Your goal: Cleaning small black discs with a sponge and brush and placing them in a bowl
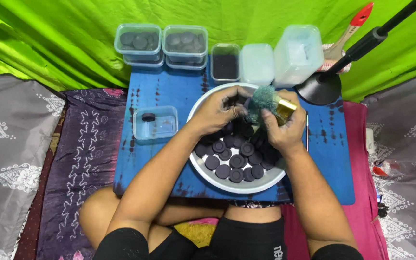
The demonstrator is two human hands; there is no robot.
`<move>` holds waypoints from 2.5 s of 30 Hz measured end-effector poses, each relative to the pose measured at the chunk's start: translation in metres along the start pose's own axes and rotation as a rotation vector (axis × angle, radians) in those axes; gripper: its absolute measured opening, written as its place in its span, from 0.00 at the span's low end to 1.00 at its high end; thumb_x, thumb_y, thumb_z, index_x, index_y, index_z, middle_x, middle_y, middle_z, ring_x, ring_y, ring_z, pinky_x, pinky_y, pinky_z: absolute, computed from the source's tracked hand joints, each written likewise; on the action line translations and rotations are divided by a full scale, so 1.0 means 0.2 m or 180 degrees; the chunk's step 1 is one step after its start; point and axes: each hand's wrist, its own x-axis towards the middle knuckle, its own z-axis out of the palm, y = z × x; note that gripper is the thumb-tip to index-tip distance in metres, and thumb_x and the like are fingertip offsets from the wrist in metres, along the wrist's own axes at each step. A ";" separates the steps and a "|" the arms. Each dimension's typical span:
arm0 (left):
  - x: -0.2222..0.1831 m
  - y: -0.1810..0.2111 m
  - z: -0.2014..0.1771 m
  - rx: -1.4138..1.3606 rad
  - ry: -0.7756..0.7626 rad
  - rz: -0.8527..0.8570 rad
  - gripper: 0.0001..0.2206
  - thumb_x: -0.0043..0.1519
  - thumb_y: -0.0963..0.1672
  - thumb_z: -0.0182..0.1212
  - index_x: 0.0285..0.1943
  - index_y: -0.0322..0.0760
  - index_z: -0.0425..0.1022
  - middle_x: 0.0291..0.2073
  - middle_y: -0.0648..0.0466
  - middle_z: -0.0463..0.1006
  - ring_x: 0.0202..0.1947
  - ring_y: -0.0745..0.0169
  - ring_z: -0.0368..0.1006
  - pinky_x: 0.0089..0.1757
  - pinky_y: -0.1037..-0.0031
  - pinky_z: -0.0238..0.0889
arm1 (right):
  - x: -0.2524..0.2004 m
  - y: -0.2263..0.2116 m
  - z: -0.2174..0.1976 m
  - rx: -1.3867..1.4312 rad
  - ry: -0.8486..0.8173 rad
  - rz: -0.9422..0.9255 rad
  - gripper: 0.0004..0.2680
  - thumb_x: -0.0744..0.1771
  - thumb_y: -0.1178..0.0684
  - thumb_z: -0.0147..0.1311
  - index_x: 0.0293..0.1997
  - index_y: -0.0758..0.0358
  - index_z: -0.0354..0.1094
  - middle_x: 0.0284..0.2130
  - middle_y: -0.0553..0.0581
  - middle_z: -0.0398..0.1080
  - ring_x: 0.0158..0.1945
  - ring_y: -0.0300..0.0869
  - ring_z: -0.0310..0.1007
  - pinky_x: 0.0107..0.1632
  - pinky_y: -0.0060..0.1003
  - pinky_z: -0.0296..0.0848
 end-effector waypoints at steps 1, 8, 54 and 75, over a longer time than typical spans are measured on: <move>0.00 0.00 0.01 0.0011 -0.0010 0.0014 0.18 0.60 0.50 0.71 0.55 0.40 0.76 0.37 0.54 0.78 0.41 0.71 0.73 0.42 0.81 0.70 | 0.01 0.00 0.00 -0.0002 0.0011 -0.0017 0.10 0.66 0.54 0.61 0.43 0.69 0.65 0.28 0.62 0.66 0.29 0.41 0.62 0.33 0.39 0.62; -0.01 -0.10 -0.01 -0.0069 0.0236 -0.0117 0.20 0.61 0.49 0.71 0.58 0.37 0.74 0.39 0.54 0.72 0.43 0.71 0.71 0.46 0.79 0.72 | -0.03 0.01 0.01 -0.0257 -0.0071 0.0227 0.10 0.64 0.55 0.64 0.44 0.67 0.69 0.23 0.59 0.66 0.24 0.42 0.63 0.30 0.38 0.61; 0.00 -0.04 -0.02 -0.0178 0.0257 0.0244 0.20 0.61 0.50 0.70 0.58 0.35 0.77 0.40 0.52 0.74 0.40 0.69 0.68 0.44 0.76 0.69 | -0.03 0.00 0.02 -0.0724 0.0519 0.0467 0.13 0.69 0.54 0.60 0.57 0.67 0.64 0.30 0.59 0.63 0.33 0.42 0.61 0.39 0.38 0.62; -1.33 0.14 0.49 0.0427 0.1290 0.0078 0.24 0.59 0.55 0.64 0.53 0.33 0.76 0.46 0.48 0.77 0.49 0.58 0.73 0.52 0.74 0.65 | -1.25 -0.69 0.22 0.0771 -0.0570 0.2154 0.11 0.66 0.50 0.55 0.51 0.62 0.65 0.40 0.56 0.73 0.43 0.40 0.73 0.48 0.33 0.72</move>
